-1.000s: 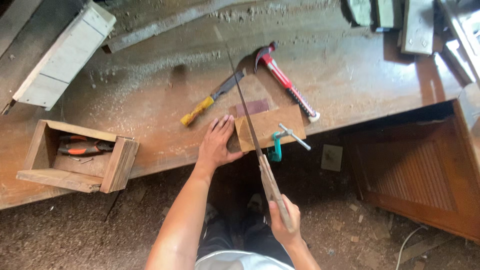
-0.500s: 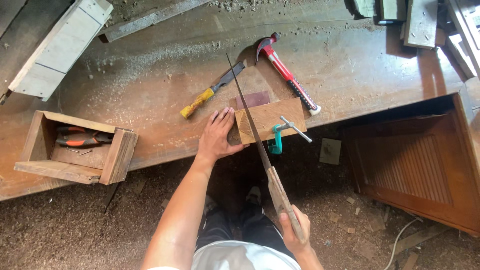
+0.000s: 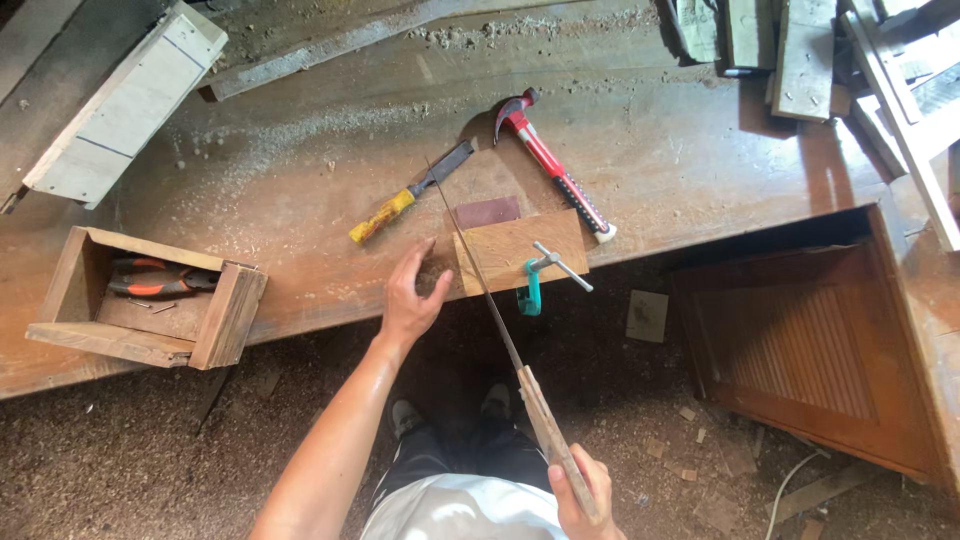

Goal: The person uses a hammer and chisel to carve a small wooden block clamped to a workbench, then switches to a hand saw to cut the block along a marked line. The person repeatedly alternates between chiseling and sawing to shape the wood.

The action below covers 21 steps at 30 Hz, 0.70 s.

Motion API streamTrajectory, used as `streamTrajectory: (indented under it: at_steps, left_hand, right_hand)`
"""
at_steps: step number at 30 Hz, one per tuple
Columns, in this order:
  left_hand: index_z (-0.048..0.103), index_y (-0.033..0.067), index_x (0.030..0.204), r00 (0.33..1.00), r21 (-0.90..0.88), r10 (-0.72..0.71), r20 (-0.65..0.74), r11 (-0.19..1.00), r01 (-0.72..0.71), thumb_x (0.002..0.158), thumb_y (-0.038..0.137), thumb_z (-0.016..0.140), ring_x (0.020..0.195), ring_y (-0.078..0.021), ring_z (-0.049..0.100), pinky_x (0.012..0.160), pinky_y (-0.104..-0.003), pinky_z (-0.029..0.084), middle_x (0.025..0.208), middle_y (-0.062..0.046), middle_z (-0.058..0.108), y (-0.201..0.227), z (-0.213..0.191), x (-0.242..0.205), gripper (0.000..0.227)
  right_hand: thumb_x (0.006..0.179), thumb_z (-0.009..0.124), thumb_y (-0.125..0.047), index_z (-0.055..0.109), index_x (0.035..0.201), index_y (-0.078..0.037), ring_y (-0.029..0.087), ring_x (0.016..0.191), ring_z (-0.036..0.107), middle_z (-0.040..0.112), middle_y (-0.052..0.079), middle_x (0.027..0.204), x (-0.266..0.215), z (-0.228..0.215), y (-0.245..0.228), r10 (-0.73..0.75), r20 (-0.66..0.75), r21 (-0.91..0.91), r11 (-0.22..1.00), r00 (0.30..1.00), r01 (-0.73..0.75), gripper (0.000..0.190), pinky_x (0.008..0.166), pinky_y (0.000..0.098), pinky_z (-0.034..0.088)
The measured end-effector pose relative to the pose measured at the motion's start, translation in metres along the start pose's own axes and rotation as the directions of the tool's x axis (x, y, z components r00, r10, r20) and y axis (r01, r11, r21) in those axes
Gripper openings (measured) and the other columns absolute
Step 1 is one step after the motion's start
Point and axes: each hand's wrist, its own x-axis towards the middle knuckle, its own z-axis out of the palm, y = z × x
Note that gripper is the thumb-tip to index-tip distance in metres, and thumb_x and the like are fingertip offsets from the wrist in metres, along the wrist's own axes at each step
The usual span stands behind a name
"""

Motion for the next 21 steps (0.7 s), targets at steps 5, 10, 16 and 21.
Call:
streamTrajectory:
  at_steps: [5, 10, 16, 21]
  left_hand:
    - [0.059, 0.0021, 0.140, 0.986, -0.023, 0.048, -0.157, 0.998, -0.052, 0.096, 0.019, 0.068, 0.136, -0.0320, 0.058, 0.116, -0.042, 0.045, 0.144, -0.018, 0.061, 0.023, 0.016, 0.007, 0.049]
    - [0.052, 0.0002, 0.151, 0.966, 0.130, 0.258, -0.038, 0.959, -0.251, 0.095, -0.005, 0.053, 0.146, -0.0348, 0.047, 0.122, -0.045, 0.037, 0.155, -0.020, 0.053, 0.046, 0.026, 0.007, 0.055]
    - [0.051, -0.0021, 0.144, 0.942, 0.353, 0.300, 0.150, 0.874, -0.334, 0.080, -0.007, 0.056, 0.144, -0.0383, 0.046, 0.118, -0.046, 0.040, 0.151, -0.020, 0.052, 0.052, 0.023, -0.010, 0.064]
    - [0.046, -0.0055, 0.148, 0.984, 0.254, 0.163, 0.066, 0.951, -0.174, 0.091, 0.001, 0.056, 0.144, -0.0403, 0.044, 0.117, -0.045, 0.038, 0.155, -0.025, 0.045, 0.049, 0.030, -0.026, 0.058]
  right_hand:
    - [0.087, 0.069, -0.021, 0.062, 0.078, -0.003, 0.011, 0.048, 0.057, 0.056, 0.004, 0.056, -0.012, -0.020, 0.009, -0.033, 0.013, -0.053, 0.998, 0.999, 0.033, 0.022, 0.046, 0.0303, 0.042]
    - [0.087, 0.069, -0.020, 0.061, 0.078, -0.002, 0.012, 0.049, 0.054, 0.055, 0.005, 0.055, -0.019, -0.027, 0.011, 0.013, -0.022, -0.055, 0.998, 1.000, -0.014, 0.022, 0.047, 0.0306, 0.041]
    - [0.090, 0.067, -0.023, 0.060, 0.079, -0.002, 0.012, 0.050, 0.050, 0.052, 0.004, 0.055, -0.018, -0.033, 0.006, -0.006, 0.006, -0.033, 0.999, 1.000, 0.006, 0.024, 0.047, 0.0315, 0.039]
    - [0.091, 0.068, -0.024, 0.057, 0.075, -0.003, 0.012, 0.049, 0.047, 0.050, 0.004, 0.055, -0.022, -0.031, 0.001, -0.012, 0.015, -0.046, 0.999, 1.000, 0.013, 0.029, 0.046, 0.0320, 0.037]
